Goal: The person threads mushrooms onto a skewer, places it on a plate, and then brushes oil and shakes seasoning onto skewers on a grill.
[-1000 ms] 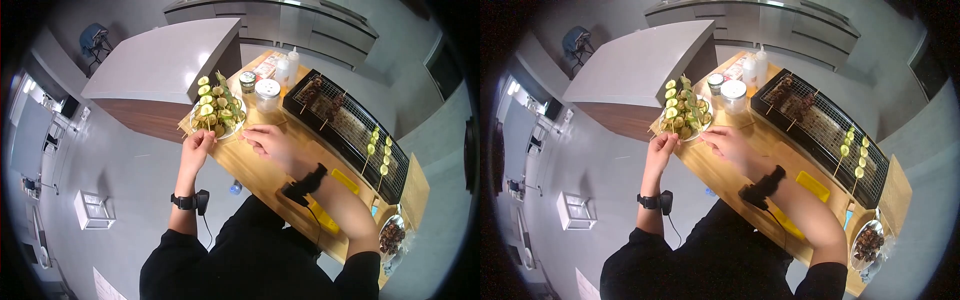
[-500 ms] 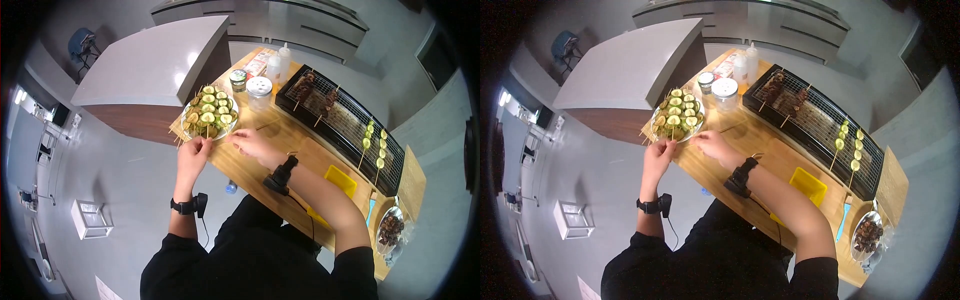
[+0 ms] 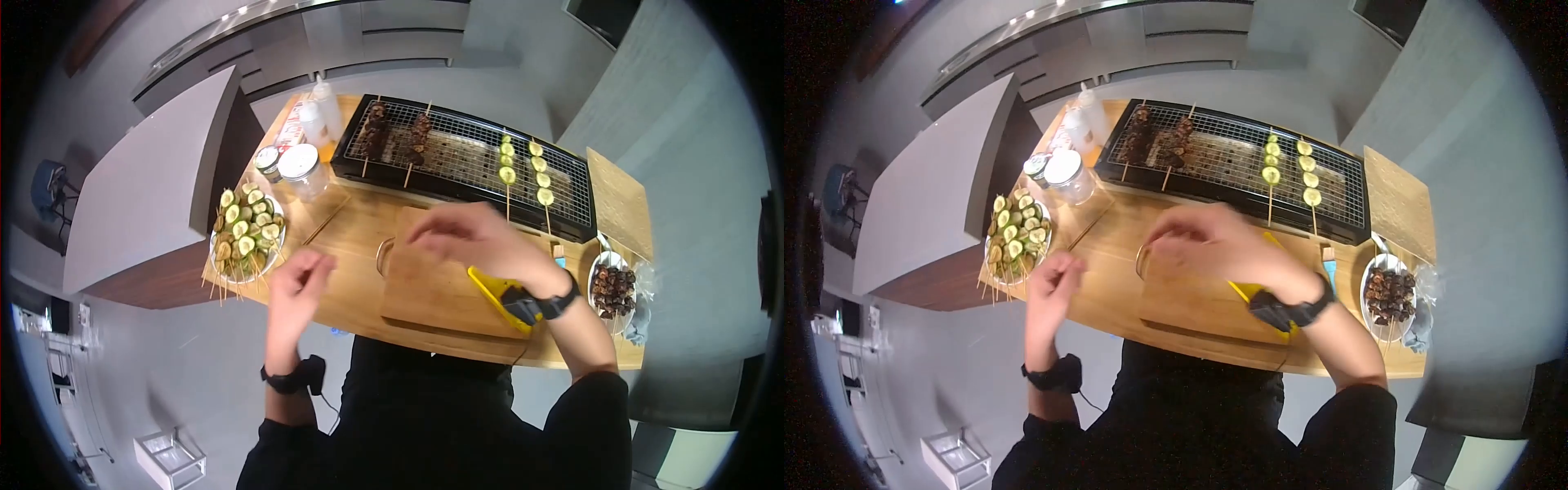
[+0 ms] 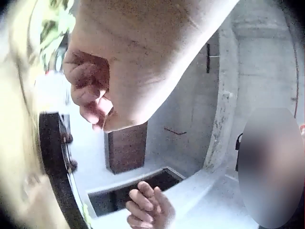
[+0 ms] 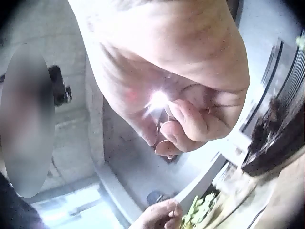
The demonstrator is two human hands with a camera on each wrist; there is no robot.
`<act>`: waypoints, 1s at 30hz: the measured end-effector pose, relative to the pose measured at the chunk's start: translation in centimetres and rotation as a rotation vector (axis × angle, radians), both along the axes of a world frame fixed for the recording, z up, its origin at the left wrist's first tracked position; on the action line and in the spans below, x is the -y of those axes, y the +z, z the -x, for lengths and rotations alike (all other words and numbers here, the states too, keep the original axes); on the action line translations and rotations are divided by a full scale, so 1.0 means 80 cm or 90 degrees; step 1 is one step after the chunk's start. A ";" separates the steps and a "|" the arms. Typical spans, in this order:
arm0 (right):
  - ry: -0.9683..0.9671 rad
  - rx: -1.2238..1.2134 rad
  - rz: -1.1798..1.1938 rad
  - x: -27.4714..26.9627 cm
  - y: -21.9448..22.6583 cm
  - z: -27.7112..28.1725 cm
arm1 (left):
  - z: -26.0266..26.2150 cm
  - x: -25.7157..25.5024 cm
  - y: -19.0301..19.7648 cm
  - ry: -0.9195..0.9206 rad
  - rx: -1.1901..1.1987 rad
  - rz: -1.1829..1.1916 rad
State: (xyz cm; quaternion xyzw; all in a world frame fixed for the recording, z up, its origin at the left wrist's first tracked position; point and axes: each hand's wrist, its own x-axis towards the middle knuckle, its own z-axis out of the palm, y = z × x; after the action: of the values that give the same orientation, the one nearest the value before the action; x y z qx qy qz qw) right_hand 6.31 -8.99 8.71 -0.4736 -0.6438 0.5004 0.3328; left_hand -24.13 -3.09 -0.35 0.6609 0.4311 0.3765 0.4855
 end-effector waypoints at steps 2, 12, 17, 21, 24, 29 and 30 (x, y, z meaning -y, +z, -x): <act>-0.175 -0.084 -0.049 0.040 0.006 -0.046 | -0.055 -0.002 0.014 -0.118 0.018 0.023; -0.667 0.120 -0.207 0.162 -0.092 -0.205 | -0.245 0.028 0.007 -0.381 -0.097 -0.357; -0.656 0.190 -0.104 0.162 -0.119 -0.202 | -0.265 0.019 -0.014 -0.329 -0.175 -0.455; -0.649 0.250 -0.076 0.150 -0.124 -0.205 | -0.245 0.012 -0.004 -0.390 -0.320 -0.254; -0.625 0.204 -0.056 0.141 -0.143 -0.217 | -0.218 0.012 0.012 -0.376 -0.353 -0.240; -0.553 0.011 -0.001 0.130 -0.166 -0.228 | -0.208 0.002 0.034 -0.304 -0.332 -0.414; -0.552 -0.035 0.034 0.129 -0.159 -0.225 | -0.215 -0.002 0.040 -0.344 -0.296 -0.357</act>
State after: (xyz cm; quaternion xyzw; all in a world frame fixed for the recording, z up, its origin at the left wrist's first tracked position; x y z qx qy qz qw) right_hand 24.28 -19.31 -3.98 -0.6951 -0.3631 0.3437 0.5166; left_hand -6.92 -2.92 2.86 0.9227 0.2222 0.1802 0.2584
